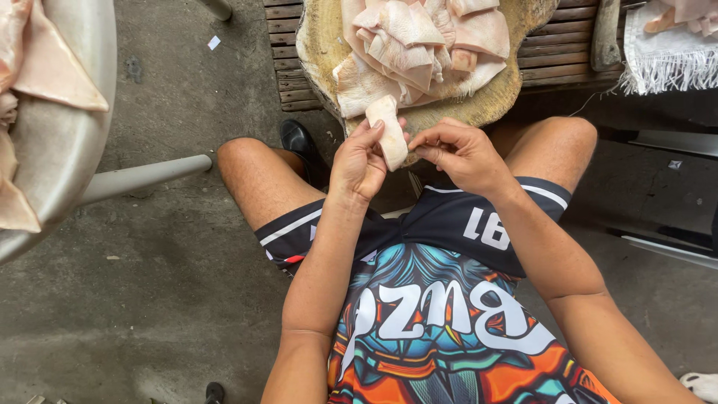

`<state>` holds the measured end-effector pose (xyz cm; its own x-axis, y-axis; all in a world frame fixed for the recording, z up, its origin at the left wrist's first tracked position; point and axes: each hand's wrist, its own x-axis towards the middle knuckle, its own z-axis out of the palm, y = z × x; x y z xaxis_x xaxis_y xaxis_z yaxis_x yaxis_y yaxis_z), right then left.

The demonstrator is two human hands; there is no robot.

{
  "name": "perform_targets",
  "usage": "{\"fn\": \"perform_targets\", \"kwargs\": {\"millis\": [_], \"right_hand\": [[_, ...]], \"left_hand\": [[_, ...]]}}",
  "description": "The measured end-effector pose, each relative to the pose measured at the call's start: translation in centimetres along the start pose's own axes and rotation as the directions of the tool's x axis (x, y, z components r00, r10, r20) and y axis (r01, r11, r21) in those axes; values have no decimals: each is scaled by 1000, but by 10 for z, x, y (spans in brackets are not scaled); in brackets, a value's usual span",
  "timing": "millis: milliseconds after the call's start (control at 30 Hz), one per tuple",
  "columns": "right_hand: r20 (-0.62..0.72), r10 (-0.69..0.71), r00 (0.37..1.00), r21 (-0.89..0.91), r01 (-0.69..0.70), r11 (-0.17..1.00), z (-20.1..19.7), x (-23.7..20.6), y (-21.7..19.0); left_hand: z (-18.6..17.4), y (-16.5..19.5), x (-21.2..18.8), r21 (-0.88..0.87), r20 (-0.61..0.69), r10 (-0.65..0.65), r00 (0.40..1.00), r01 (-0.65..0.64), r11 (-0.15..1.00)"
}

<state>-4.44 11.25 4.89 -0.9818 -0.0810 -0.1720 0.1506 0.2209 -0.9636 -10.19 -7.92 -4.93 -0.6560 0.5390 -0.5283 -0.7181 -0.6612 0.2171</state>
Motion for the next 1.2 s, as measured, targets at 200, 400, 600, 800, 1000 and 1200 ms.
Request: {"fn": "perform_targets", "kwargs": {"millis": [200,400,600,800,1000,1200], "right_hand": [[33,-152,988,-405,153,901,17,6,-6],[128,-107,986,-253,136,958,23,1,-2],[16,29,999,-232,-24,972,29,0,0],[27,18,999,-90,-15,996,26,-6,5],[23,-25,999,-161,28,986,29,-8,8],[-35,204,978,60,-201,978,24,-15,8]], "left_hand": [[-11,-12,-2,-75,-39,42,998,-45,996],[-13,-10,-2,-22,-57,5,998,-6,1000],[-10,-11,-1,-102,-38,49,998,-53,993],[-10,-13,-3,-57,-104,0,995,-6,998],[-7,-12,-1,-79,-44,35,998,-39,996],[-5,-9,-6,-52,-72,4,997,-8,999]]}}
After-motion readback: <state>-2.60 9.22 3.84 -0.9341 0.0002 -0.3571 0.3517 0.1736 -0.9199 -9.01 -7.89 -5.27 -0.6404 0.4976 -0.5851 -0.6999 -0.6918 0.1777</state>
